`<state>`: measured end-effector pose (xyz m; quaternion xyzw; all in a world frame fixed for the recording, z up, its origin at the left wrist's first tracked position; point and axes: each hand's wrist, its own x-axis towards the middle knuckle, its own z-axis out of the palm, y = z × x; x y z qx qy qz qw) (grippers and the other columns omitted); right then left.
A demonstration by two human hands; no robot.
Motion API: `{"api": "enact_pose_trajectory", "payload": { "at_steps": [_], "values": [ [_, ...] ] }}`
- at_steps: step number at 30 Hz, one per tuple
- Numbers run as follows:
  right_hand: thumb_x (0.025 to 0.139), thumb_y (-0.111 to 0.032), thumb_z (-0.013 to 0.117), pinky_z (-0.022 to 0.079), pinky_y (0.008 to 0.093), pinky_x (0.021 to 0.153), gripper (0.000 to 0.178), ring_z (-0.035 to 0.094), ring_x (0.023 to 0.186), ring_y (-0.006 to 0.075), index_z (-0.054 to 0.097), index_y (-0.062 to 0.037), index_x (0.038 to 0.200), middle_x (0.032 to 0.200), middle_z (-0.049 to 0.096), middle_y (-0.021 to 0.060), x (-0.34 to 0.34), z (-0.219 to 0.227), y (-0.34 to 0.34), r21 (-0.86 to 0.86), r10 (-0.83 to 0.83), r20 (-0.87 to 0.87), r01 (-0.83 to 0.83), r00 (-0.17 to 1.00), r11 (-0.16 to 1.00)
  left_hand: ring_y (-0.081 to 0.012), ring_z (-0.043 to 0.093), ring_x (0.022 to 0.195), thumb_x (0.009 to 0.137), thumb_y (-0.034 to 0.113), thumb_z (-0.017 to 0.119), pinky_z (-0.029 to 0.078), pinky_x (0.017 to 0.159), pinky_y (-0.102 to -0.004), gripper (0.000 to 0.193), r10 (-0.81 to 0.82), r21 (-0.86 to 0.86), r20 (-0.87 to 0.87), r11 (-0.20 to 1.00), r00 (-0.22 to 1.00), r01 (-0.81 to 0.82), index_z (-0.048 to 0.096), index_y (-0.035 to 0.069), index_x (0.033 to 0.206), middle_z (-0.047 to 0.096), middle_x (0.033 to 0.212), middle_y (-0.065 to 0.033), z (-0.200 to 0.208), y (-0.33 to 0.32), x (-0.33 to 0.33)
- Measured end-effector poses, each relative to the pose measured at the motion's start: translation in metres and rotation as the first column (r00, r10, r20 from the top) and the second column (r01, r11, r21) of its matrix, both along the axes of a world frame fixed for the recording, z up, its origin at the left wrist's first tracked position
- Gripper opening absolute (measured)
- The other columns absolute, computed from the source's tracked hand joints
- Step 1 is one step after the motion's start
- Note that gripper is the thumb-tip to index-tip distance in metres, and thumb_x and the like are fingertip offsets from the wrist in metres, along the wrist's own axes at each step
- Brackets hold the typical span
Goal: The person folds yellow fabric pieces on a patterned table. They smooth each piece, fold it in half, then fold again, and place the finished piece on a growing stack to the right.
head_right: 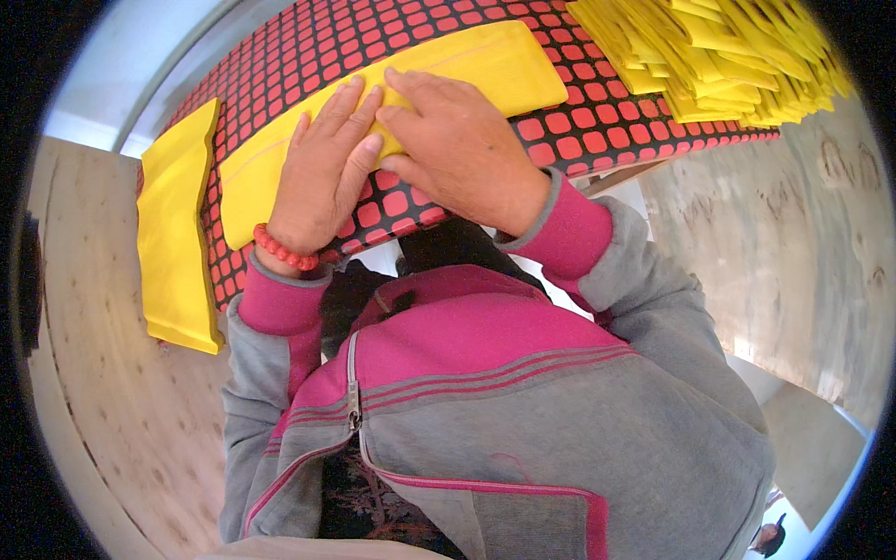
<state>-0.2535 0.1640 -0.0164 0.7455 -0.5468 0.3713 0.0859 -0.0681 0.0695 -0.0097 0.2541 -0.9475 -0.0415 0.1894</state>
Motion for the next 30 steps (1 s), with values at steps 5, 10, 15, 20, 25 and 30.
{"api": "enact_pose_trajectory", "payload": {
  "at_steps": [5, 10, 15, 20, 25, 30],
  "values": [
    [0.08, -0.022, 0.078, 0.051, 0.0449, 0.091, 0.034, 0.064, 0.107, 0.0349, 0.064, -0.0026, 0.104, 0.116, 0.065, 0.0151, -0.001, 0.005, 0.016, 0.084, 0.07, 0.003, -0.07, 0.998, 0.994, -0.0323, 0.046, 0.144, 0.106, 0.039, 0.05, 0.034, 0.114, -0.0626, 0.052, 0.021, 0.03, 0.007, 0.999, 1.0, -0.021, 0.054, 0.006, 0.146, 0.049, 0.154, -0.0168, 0.003, -0.002, 0.0],
    [0.08, -0.024, 0.078, 0.051, 0.0455, 0.082, 0.029, 0.064, 0.091, 0.0337, 0.063, -0.0051, 0.097, 0.096, 0.064, 0.0119, -0.01, 0.009, 0.033, 0.187, -0.028, 0.111, 0.007, 0.993, 0.982, -0.0319, 0.046, 0.144, 0.103, 0.04, 0.054, 0.034, 0.113, -0.064, 0.055, 0.033, -0.021, 0.025, 0.999, 0.999, -0.032, 0.054, 0.004, 0.145, 0.05, 0.154, -0.0165, 0.003, 0.0, -0.003],
    [0.079, -0.029, 0.08, 0.053, 0.0423, 0.082, 0.035, 0.066, 0.098, 0.032, 0.066, -0.0059, 0.103, 0.104, 0.067, 0.0113, -0.035, 0.012, 0.037, -0.034, -0.244, -0.104, 0.242, 0.964, 0.97, -0.0318, 0.046, 0.143, 0.101, 0.042, 0.058, 0.035, 0.112, -0.0651, 0.059, 0.039, -0.033, 0.036, 0.999, 0.999, -0.038, 0.053, 0.004, 0.146, 0.049, 0.154, -0.016, 0.003, 0.0, -0.003],
    [0.081, -0.029, 0.08, 0.052, 0.0455, 0.083, 0.032, 0.066, 0.094, 0.0317, 0.067, -0.0063, 0.1, 0.103, 0.067, 0.0105, -0.047, 0.007, 0.056, 0.121, -0.332, 0.048, 0.324, 0.942, 0.938, -0.0315, 0.047, 0.143, 0.101, 0.041, 0.058, 0.035, 0.11, -0.0667, 0.056, 0.051, -0.044, 0.023, 0.998, 0.998, -0.05, 0.053, 0.009, 0.147, 0.049, 0.154, -0.0159, 0.003, 0.003, -0.004],
    [0.081, -0.029, 0.08, 0.051, 0.0447, 0.082, 0.03, 0.066, 0.089, 0.0302, 0.065, -0.0066, 0.093, 0.096, 0.066, 0.0085, -0.057, 0.013, 0.063, 0.074, -0.336, -0.098, 0.343, 0.937, 0.936, -0.0321, 0.046, 0.143, 0.102, 0.039, 0.058, 0.034, 0.11, -0.0683, 0.052, 0.036, -0.036, 0.046, 0.999, 0.998, -0.035, 0.054, 0.014, 0.148, 0.048, 0.154, -0.017, 0.003, 0.003, -0.003],
    [0.08, -0.029, 0.08, 0.052, 0.0424, 0.091, 0.032, 0.066, 0.105, 0.0323, 0.065, -0.0056, 0.094, 0.112, 0.07, 0.0116, -0.031, 0.017, 0.053, 0.052, -0.21, -0.054, 0.212, 0.976, 0.976, -0.0321, 0.045, 0.144, 0.103, 0.035, 0.056, 0.034, 0.109, -0.0691, 0.049, 0.023, -0.033, 0.049, 0.999, 0.999, -0.021, 0.054, 0.015, 0.148, 0.048, 0.155, -0.0167, 0.003, 0.001, -0.002]
  ]
}}
